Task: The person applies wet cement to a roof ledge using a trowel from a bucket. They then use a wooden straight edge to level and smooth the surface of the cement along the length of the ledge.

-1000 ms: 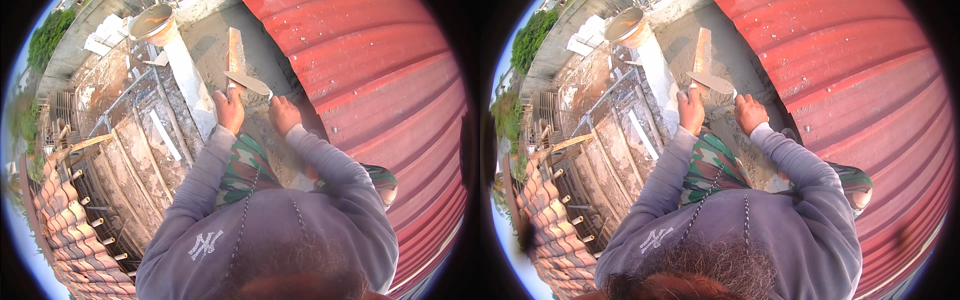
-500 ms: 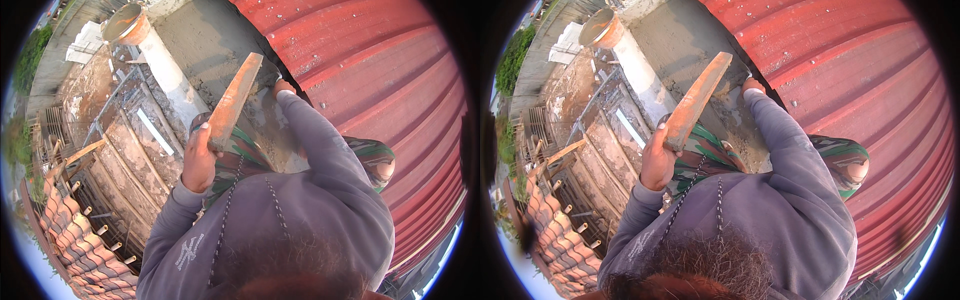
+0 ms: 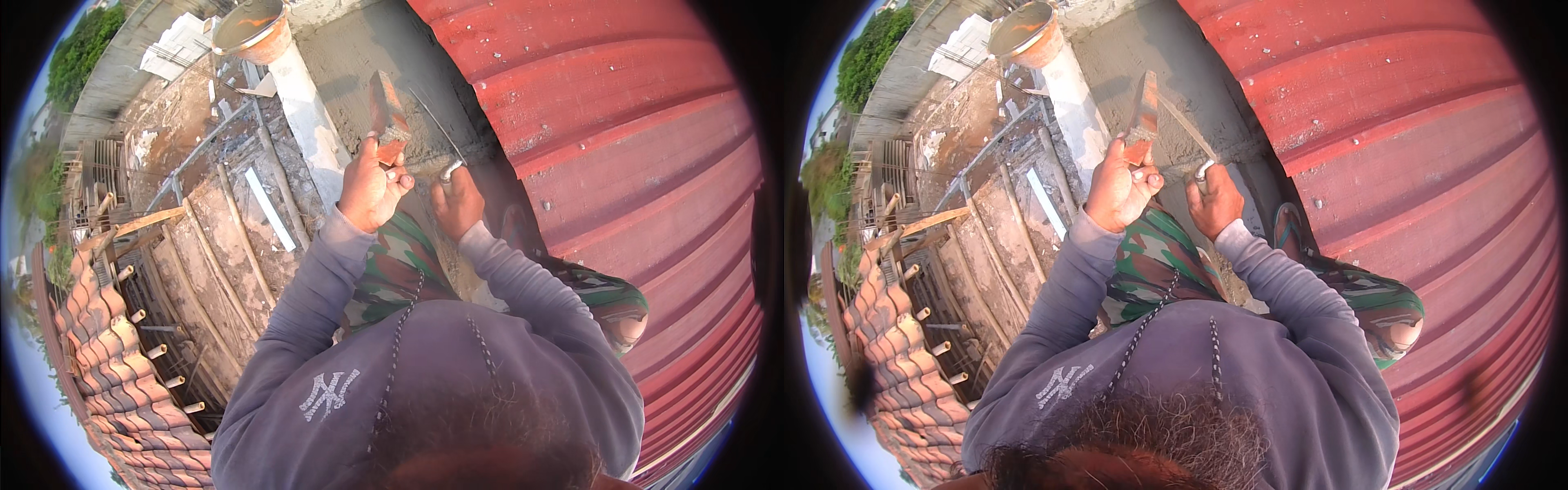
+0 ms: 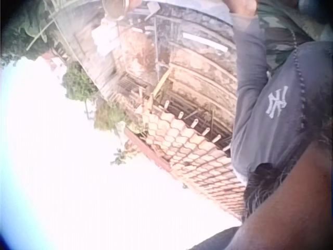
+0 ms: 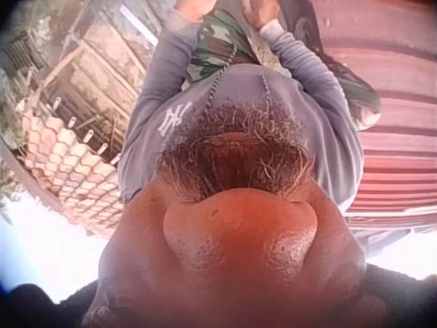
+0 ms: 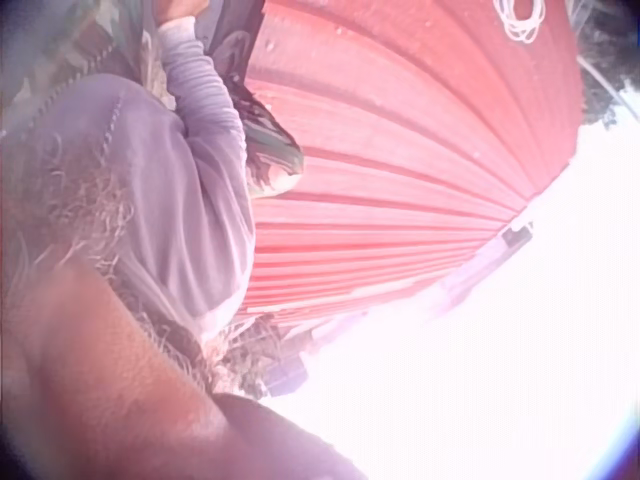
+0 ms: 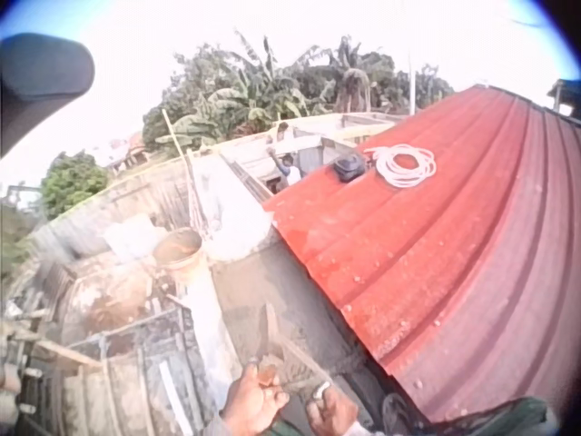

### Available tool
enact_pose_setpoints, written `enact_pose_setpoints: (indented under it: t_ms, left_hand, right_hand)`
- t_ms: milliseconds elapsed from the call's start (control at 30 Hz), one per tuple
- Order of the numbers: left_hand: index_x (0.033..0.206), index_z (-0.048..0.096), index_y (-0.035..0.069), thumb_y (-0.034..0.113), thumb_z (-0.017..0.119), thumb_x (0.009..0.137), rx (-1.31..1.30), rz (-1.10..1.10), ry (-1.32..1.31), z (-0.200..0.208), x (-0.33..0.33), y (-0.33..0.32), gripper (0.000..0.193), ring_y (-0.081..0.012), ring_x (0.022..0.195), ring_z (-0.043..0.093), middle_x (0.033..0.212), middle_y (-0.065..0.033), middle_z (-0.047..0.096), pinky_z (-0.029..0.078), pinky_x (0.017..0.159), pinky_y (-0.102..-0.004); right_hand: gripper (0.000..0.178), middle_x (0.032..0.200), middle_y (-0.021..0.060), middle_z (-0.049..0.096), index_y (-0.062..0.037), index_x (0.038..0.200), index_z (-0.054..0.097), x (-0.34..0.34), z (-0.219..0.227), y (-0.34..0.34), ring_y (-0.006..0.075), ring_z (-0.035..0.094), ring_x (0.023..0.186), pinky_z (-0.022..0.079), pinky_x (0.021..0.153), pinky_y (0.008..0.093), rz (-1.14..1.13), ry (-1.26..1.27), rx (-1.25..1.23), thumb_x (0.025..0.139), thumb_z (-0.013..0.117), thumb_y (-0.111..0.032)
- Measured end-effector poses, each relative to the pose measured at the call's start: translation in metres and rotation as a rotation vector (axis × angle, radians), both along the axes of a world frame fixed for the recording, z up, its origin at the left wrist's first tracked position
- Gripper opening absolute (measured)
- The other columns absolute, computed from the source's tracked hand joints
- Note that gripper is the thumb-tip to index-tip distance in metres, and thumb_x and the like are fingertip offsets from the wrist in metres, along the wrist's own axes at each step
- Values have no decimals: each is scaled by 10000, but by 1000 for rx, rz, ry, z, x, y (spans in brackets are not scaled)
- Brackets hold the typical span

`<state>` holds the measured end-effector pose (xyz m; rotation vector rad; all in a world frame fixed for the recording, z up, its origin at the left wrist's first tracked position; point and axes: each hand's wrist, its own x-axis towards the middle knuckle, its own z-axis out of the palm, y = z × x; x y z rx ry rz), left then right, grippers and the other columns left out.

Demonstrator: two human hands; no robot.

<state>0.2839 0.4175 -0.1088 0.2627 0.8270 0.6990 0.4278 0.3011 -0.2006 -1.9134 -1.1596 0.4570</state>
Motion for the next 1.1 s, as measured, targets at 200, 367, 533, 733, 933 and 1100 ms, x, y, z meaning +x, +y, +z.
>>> enact_pose_setpoints:
  t_ms: [200, 367, 533, 733, 933, 1100]
  left_hand:
    - [1170, 578, 120, 419, 491, 1149, 84, 15, 141, 5, 13, 25, 312, -96, 682, 427, 901, -3, 510, 437, 731, -346]
    - [1215, 569, 89, 440, 509, 1141, 149, -106, 193, 20, 8, 8, 364, -103, 683, 417, 897, -18, 515, 427, 707, -346]
    - [1222, 566, 79, 442, 519, 1139, 169, -246, 154, 33, -14, -40, 375, -94, 673, 404, 881, -25, 543, 409, 665, -324]
    - [1244, 573, 90, 430, 480, 1157, 12, -292, 90, 62, -51, -88, 363, -84, 660, 395, 823, 4, 480, 409, 666, -310]
    - [1286, 567, 96, 387, 540, 1149, 88, -208, 85, 31, -55, -66, 323, -107, 738, 467, 828, 26, 483, 450, 764, -345]
    - [1294, 530, 48, 325, 618, 1121, 408, -105, 172, -20, -9, -3, 338, -145, 887, 616, 1014, -41, 635, 543, 841, -373]
  right_hand:
    - [231, 917, 171, 627, -63, 1004, 576, -6, 23, 7, 428, 676, 864, 530, 733, 511, 116, -76, 132, 895, 745, -177]
    - [265, 953, 186, 639, -51, 1054, 581, 21, 0, 21, 437, 678, 894, 538, 776, 534, 168, -212, 31, 900, 726, -211]
    - [326, 1078, 233, 682, -25, 1119, 573, 47, -44, 57, 457, 695, 1007, 550, 859, 553, 45, -172, -157, 928, 688, -263]
    - [488, 1398, 200, 697, -64, 1356, 634, 104, -107, 117, 399, 687, 1264, 551, 1051, 496, -59, -89, -741, 981, 670, -376]
    - [538, 1347, 273, 703, -72, 1400, 625, 106, -96, 80, 443, 667, 1278, 525, 1081, 507, -90, 0, -577, 989, 678, -416]
    - [392, 1049, 292, 738, -15, 1193, 630, 109, -45, 56, 473, 725, 1018, 547, 893, 511, -22, 229, -198, 1022, 653, -367]
